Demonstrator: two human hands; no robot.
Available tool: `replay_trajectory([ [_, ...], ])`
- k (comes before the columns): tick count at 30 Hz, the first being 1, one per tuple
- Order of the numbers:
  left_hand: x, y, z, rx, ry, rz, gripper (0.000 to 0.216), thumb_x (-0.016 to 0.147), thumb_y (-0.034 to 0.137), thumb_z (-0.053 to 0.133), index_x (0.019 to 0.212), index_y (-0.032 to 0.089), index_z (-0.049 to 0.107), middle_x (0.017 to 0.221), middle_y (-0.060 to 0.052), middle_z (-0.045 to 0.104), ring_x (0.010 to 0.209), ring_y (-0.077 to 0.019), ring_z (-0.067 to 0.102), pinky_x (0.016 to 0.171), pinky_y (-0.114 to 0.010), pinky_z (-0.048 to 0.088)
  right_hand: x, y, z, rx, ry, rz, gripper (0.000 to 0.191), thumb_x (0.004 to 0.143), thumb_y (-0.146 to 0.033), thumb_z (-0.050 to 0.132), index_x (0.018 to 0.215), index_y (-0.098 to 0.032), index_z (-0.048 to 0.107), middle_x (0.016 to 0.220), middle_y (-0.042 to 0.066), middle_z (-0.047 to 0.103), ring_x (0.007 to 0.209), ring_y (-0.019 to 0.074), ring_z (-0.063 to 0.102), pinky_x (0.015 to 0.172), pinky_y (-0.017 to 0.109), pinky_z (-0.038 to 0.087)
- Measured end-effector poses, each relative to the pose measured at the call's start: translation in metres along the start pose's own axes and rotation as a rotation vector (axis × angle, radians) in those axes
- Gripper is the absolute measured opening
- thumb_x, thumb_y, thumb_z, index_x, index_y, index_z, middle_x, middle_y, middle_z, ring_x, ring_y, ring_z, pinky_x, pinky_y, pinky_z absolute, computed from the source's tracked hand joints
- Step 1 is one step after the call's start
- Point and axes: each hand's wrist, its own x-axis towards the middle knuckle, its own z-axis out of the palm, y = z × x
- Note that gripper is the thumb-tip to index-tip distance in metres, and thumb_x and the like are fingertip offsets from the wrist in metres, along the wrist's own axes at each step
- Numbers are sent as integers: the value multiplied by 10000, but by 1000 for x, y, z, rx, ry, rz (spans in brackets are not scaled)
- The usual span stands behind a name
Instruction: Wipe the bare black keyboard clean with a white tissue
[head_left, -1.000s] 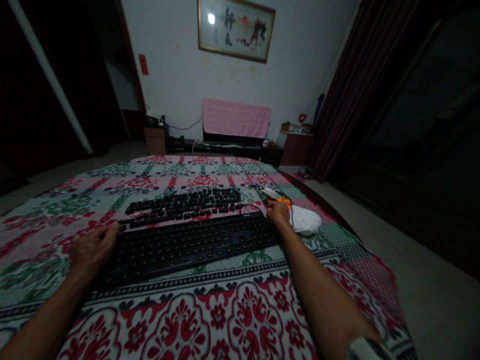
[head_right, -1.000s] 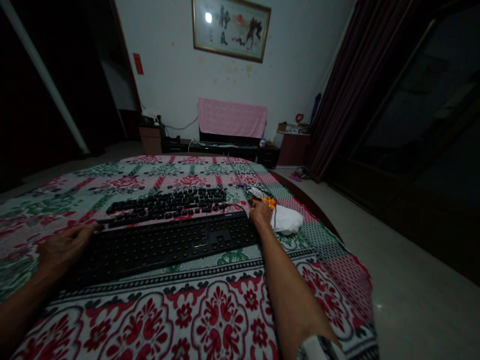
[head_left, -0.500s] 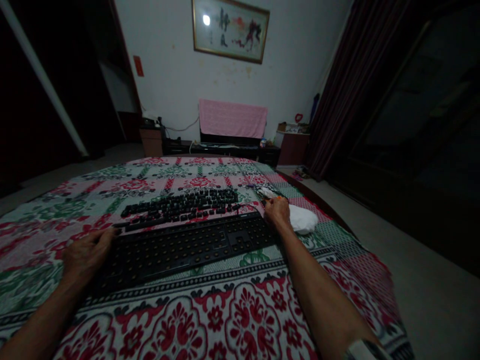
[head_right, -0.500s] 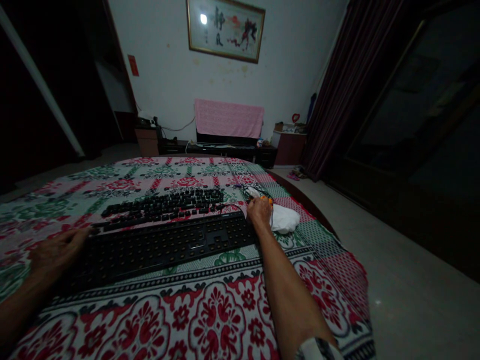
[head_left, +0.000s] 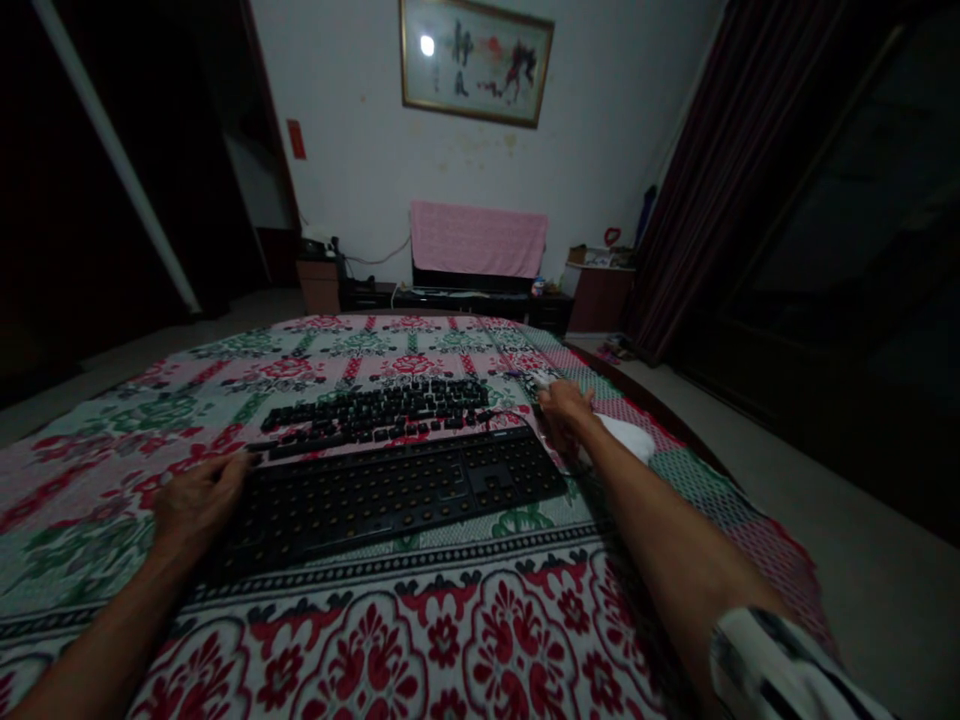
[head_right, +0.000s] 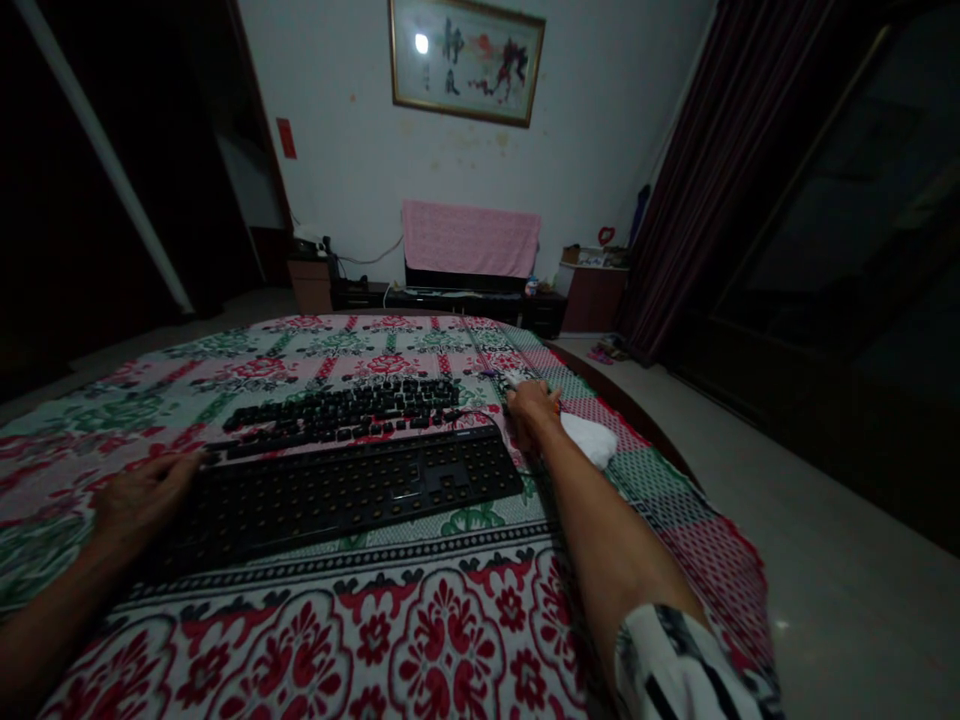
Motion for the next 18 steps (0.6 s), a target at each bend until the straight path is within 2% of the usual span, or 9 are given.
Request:
replay_trajectory([
  [4,-2,1,0,-17,21,24,381,723,471,504,907,210,710,789,-37,710,767,-219,601,629,-264,429,-14,-11,-16,109,150,-86,314,848,-277,408,1036,-123,607,1116,126,595,1042,209,510,923,329,333],
  [7,-3,2,0,-55,-8,50,392,741,452,491,941,188,700,828,-47,710,810,-212,606,667,-260,430,-36,-35,-22,382,218,-182,250,781,-245,507,968,-124,622,983,83,645,892,175,570,820,259,400],
  [9,-4,2,0,-43,-32,19,414,744,458,478,955,178,698,854,-68,708,821,-227,610,671,-275,433,-56,-56,-21,505,159,-332,202,744,-216,537,910,-143,626,886,47,649,803,162,573,751,251,421],
  [12,-4,1,2,-64,-15,42,431,755,468,447,954,181,699,890,-72,705,848,-233,612,702,-281,439,-90,-87,-16,660,62,-658,249,746,-165,522,982,-166,601,922,34,623,803,141,558,734,241,426],
  [15,-4,-1,4,-76,11,68,432,751,474,437,941,193,704,848,-57,709,834,-232,618,701,-277,444,-115,-106,-9,616,-9,-902,234,725,-70,510,906,-174,618,881,40,597,813,136,545,749,252,429],
  [18,-5,0,5,-100,-2,64,434,751,473,434,951,196,702,833,-50,711,817,-226,625,693,-268,446,-126,-111,-4,499,-106,-1068,238,716,-39,512,877,-173,626,954,64,595,890,150,554,803,282,437],
])
